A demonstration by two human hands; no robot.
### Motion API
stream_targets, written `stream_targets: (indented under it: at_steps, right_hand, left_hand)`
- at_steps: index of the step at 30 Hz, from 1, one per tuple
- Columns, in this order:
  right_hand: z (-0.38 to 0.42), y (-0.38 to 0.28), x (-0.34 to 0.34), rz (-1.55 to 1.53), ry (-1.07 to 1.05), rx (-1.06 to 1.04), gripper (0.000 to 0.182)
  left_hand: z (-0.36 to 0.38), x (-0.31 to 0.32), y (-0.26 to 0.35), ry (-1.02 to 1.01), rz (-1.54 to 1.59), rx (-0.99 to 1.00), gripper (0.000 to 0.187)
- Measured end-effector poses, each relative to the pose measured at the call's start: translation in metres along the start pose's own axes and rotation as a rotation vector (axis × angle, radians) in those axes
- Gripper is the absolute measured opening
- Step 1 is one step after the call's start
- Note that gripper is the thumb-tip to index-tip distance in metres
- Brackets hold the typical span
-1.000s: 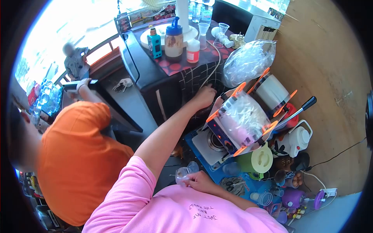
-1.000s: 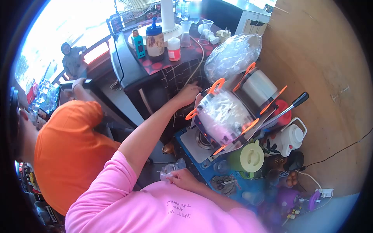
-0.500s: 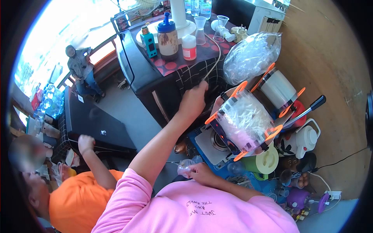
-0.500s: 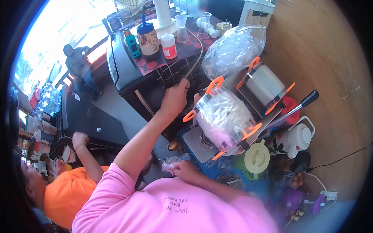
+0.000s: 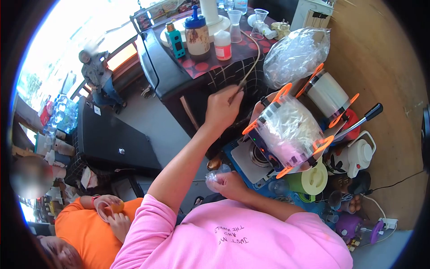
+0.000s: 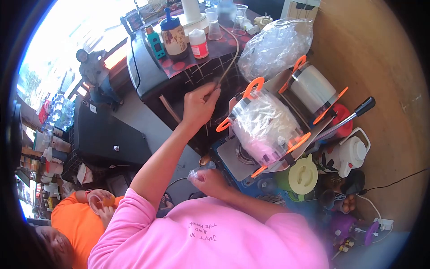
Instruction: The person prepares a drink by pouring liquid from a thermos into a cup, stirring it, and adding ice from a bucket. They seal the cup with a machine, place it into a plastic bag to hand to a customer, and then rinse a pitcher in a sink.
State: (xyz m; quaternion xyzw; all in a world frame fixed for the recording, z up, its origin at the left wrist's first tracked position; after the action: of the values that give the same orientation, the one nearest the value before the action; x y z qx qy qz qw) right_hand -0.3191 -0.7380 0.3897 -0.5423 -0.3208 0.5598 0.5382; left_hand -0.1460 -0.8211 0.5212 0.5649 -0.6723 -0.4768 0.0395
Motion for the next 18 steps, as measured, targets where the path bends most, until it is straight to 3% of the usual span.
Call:
stream_targets:
  at_steps: [6, 8, 11, 17, 18]
  right_hand:
    - [-0.020, -0.025, 0.003, 0.059, 0.266, -0.359, 0.014]
    - [-0.027, -0.034, 0.004, 0.064, 0.284, -0.390, 0.011]
    - [-0.041, -0.042, 0.010, 0.116, 0.326, -0.447, 0.015]
    - [-0.090, -0.058, 0.042, 0.024, 0.273, -0.509, 0.031]
    - [-0.100, -0.066, 0.049, 0.016, 0.271, -0.537, 0.035]
  left_hand:
    - [-0.007, -0.023, 0.001, -0.048, 0.129, -0.169, 0.017]
    - [-0.010, -0.031, 0.001, -0.092, 0.125, -0.236, 0.015]
    - [-0.003, -0.059, 0.004, 0.021, 0.228, -0.219, 0.011]
    - [0.033, -0.204, -0.003, 0.316, 0.424, 0.033, 0.009]
    - [0.038, -0.236, -0.011, 0.380, 0.437, -0.008, 0.009]
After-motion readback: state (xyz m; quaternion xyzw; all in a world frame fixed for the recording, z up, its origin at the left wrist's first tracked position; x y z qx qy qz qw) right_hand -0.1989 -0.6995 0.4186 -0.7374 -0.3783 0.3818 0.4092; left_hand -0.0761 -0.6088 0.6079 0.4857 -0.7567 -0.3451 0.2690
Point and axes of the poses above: each hand's wrist, its own z-axis away from the middle knuckle, its own x-axis out of the palm, y = z × x, the point moved 6 cm from there along -z, towards the middle knuckle, and after that the axes turned 9 degrees about -z, right-handed, at the moved point
